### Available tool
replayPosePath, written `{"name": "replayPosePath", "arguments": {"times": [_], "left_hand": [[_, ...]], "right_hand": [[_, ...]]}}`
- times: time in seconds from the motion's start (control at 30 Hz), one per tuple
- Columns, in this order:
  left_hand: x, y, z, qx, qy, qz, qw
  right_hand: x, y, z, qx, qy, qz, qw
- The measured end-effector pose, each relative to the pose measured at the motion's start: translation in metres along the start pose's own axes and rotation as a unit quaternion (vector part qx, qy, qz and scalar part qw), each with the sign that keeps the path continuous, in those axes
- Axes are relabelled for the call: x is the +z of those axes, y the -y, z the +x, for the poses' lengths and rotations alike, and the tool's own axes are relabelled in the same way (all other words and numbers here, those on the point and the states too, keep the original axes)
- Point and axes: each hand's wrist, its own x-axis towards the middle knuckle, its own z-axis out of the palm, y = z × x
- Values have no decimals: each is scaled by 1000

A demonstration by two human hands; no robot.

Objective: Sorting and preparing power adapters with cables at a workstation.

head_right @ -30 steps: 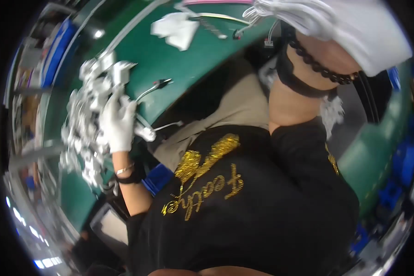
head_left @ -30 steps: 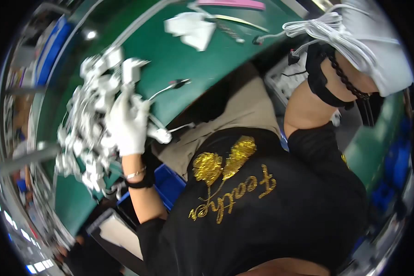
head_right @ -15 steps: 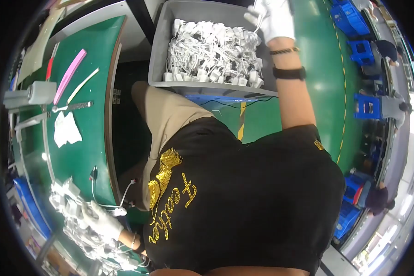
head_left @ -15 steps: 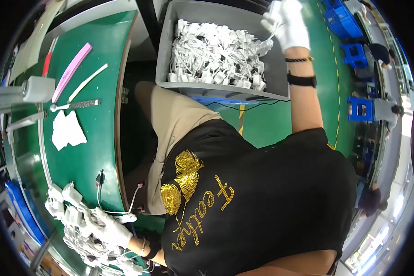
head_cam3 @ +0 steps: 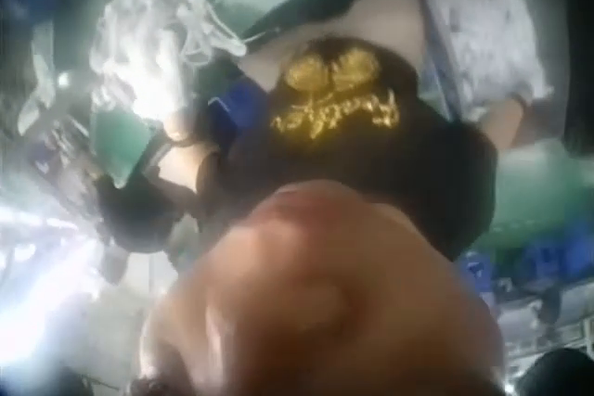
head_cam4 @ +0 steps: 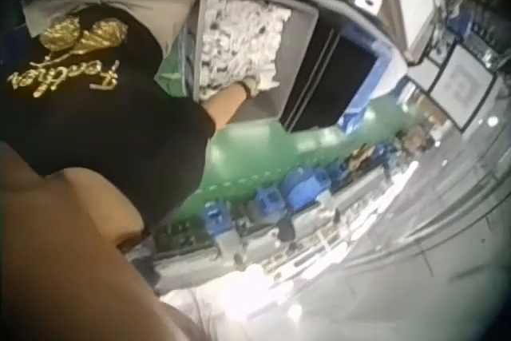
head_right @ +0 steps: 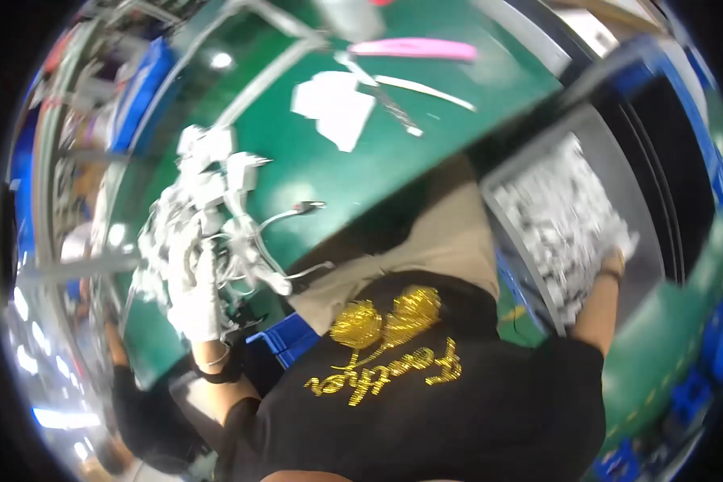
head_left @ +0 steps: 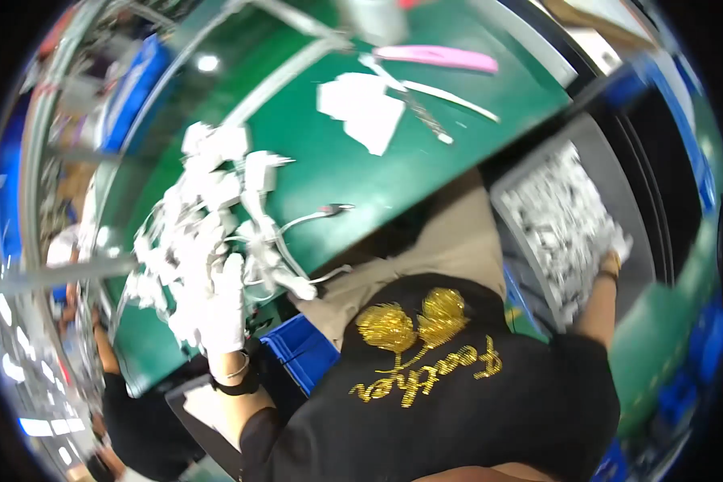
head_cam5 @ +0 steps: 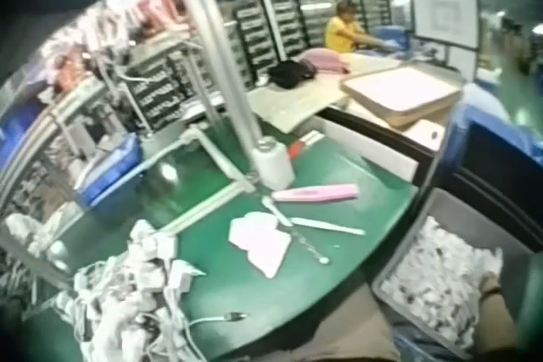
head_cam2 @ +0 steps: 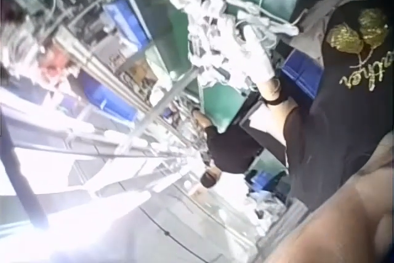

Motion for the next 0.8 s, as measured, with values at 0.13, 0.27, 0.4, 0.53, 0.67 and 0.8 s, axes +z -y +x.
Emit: {"name": "replayPosePath", "arguments": {"times": [0.13,0.27,0.4,0.53,0.67,0.8], "left_hand": [[-84,-21,41,-7,-75,-99,992],[-101,0,161,47,-74,-35,996],[-44,62,310,40,83,218,972],[34,187,424,136,120,366,913],[118,228,479,-38,93,298,949],[197,298,470,-82,127,279,948]], "right_hand": [[200,53,-107,-208,-78,-205,953],[353,65,-236,-308,115,-264,907],[447,48,-288,-438,443,-248,742],[504,12,-309,-454,550,-171,680],[508,-5,-295,-414,548,-218,694],[505,-5,-290,-221,601,-143,754]]}}
